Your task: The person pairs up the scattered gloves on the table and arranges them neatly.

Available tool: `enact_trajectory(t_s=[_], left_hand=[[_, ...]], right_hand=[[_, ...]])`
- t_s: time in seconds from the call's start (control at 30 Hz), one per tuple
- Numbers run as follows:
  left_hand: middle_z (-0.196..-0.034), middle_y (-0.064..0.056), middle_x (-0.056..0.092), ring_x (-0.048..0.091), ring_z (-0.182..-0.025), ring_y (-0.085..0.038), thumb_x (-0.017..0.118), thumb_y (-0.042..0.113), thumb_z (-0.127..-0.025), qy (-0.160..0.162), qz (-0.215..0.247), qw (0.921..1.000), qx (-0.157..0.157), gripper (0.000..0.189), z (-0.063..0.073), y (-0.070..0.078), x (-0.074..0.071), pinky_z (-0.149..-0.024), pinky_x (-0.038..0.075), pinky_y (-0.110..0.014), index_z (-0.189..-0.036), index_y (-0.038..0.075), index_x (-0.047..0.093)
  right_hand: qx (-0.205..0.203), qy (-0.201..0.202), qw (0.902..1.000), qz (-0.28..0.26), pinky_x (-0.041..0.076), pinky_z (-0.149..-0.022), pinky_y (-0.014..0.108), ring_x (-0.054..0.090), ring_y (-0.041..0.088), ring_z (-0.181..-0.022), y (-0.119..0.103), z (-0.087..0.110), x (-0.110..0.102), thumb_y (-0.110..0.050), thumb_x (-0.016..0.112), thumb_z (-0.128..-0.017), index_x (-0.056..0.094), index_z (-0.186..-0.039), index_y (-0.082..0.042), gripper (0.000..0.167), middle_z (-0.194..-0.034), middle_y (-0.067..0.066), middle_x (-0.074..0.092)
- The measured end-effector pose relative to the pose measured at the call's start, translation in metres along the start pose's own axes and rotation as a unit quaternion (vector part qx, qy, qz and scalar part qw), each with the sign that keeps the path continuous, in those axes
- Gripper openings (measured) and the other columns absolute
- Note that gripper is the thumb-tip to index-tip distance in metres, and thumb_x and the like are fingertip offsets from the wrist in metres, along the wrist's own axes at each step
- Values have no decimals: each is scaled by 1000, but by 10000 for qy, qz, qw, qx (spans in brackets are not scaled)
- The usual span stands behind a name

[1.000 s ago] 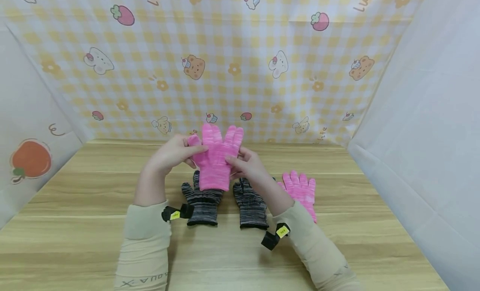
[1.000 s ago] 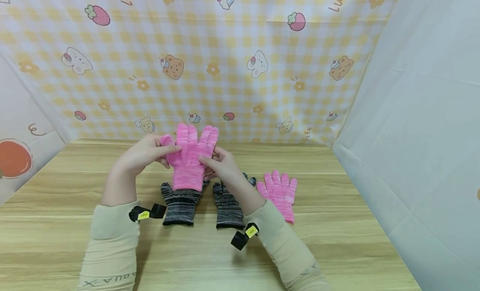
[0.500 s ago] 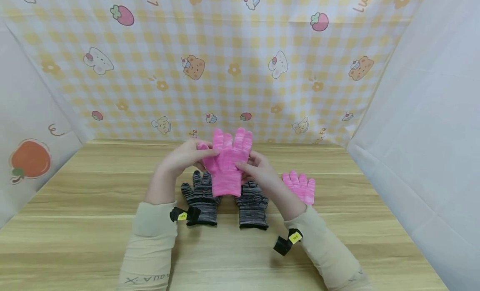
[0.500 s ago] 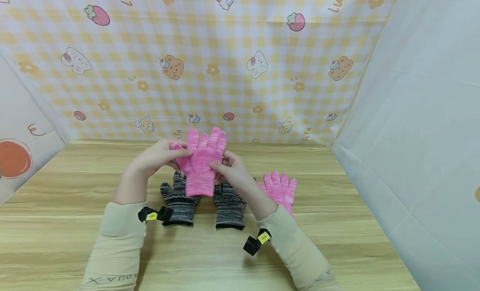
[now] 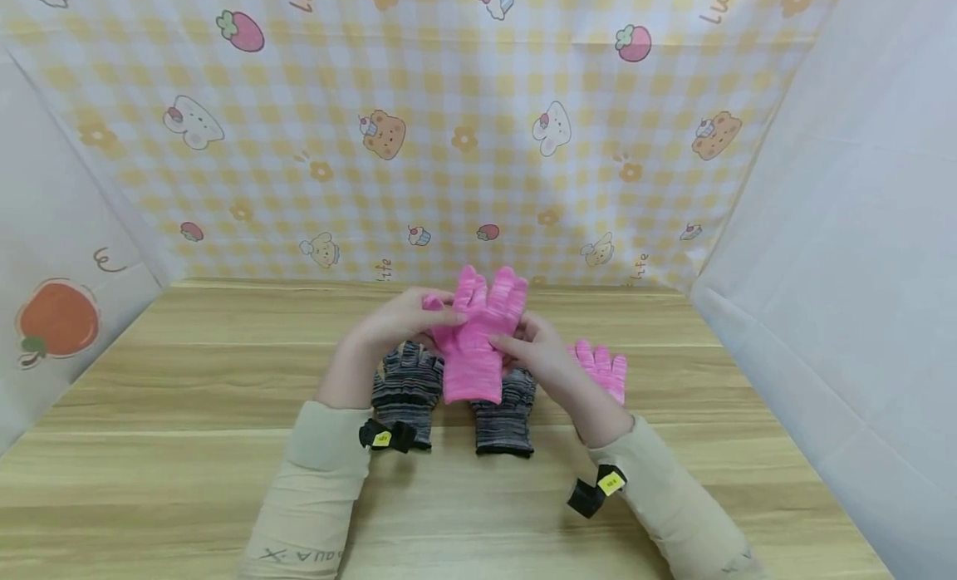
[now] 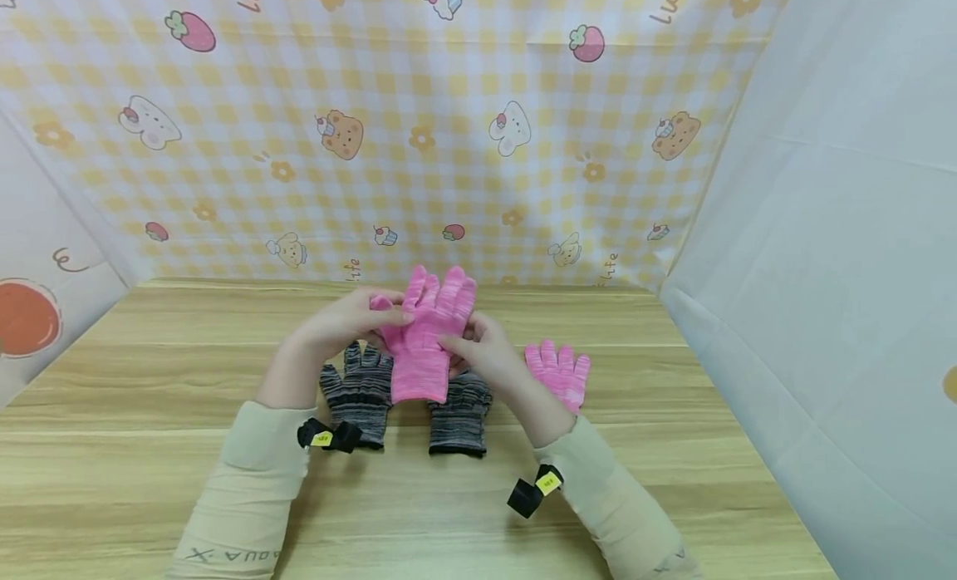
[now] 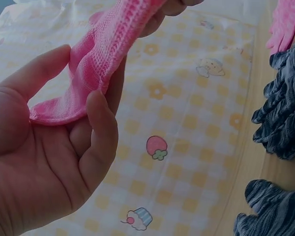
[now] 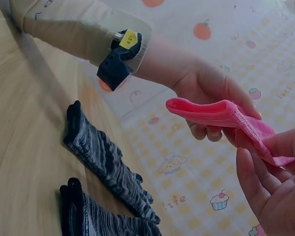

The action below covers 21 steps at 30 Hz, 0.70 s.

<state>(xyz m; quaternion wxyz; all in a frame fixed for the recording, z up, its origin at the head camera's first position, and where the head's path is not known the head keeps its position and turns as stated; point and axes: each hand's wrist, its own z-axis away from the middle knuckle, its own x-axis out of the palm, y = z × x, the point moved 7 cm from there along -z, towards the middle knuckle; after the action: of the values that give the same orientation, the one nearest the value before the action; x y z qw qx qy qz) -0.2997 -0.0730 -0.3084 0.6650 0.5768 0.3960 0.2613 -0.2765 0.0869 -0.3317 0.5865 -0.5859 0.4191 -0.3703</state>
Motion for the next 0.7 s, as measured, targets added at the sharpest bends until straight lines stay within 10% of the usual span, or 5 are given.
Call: enact_trajectory(t_s=[0.7], left_hand=[[-77,-13,68,62,-57,-19,65,9,-90,361,139,9991,197,35,-19,-4,30,-55,55,-35,-124,4,59]], right_hand=[[168,291,9993,141,56,-60,31,64,16,-65,11,21,-30,-4,57,-94,46,-124,9,34,-86,10,68]])
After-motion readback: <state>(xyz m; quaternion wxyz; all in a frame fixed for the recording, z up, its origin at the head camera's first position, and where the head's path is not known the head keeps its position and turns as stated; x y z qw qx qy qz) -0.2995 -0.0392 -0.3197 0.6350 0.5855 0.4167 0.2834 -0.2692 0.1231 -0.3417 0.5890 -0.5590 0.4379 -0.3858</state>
